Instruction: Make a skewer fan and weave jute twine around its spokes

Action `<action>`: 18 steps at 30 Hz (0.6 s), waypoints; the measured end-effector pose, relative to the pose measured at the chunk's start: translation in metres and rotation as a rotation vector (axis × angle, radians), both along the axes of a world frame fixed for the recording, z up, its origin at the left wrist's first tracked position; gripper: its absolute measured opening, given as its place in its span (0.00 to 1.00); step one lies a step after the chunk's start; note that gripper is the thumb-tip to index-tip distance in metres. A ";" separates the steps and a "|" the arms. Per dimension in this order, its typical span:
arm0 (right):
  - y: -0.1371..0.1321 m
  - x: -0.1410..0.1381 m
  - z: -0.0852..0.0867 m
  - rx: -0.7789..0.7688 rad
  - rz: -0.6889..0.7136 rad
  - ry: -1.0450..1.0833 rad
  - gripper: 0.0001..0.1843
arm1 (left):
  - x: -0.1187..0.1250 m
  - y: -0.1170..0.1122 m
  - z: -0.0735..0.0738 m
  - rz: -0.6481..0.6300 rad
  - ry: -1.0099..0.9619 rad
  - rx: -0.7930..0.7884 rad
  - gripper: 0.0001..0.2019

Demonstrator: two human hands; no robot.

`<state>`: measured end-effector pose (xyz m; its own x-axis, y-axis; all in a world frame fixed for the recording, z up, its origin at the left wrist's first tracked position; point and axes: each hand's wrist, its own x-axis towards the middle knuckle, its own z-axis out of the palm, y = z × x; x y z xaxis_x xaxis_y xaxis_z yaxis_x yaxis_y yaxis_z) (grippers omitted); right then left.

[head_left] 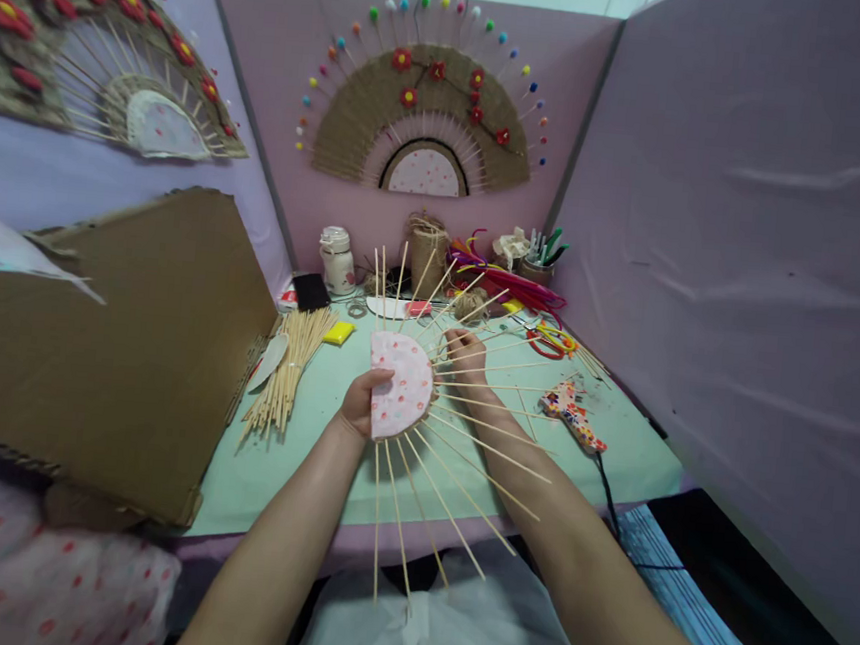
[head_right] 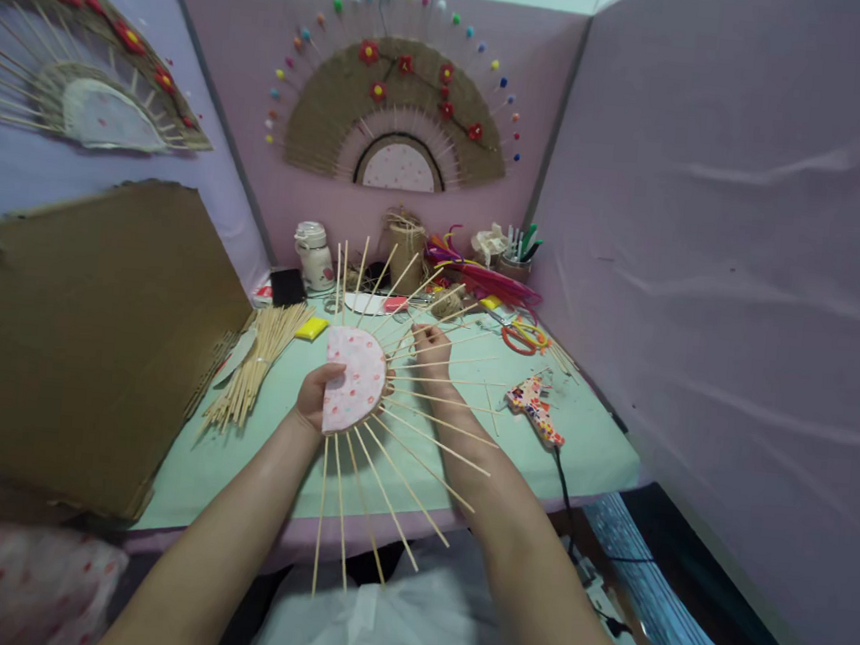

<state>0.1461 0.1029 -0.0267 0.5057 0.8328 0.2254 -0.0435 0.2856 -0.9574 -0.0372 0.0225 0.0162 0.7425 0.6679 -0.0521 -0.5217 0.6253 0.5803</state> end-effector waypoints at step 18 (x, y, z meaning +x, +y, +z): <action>0.003 0.013 0.000 0.015 0.014 0.084 0.21 | -0.002 0.000 0.006 0.119 0.016 0.003 0.30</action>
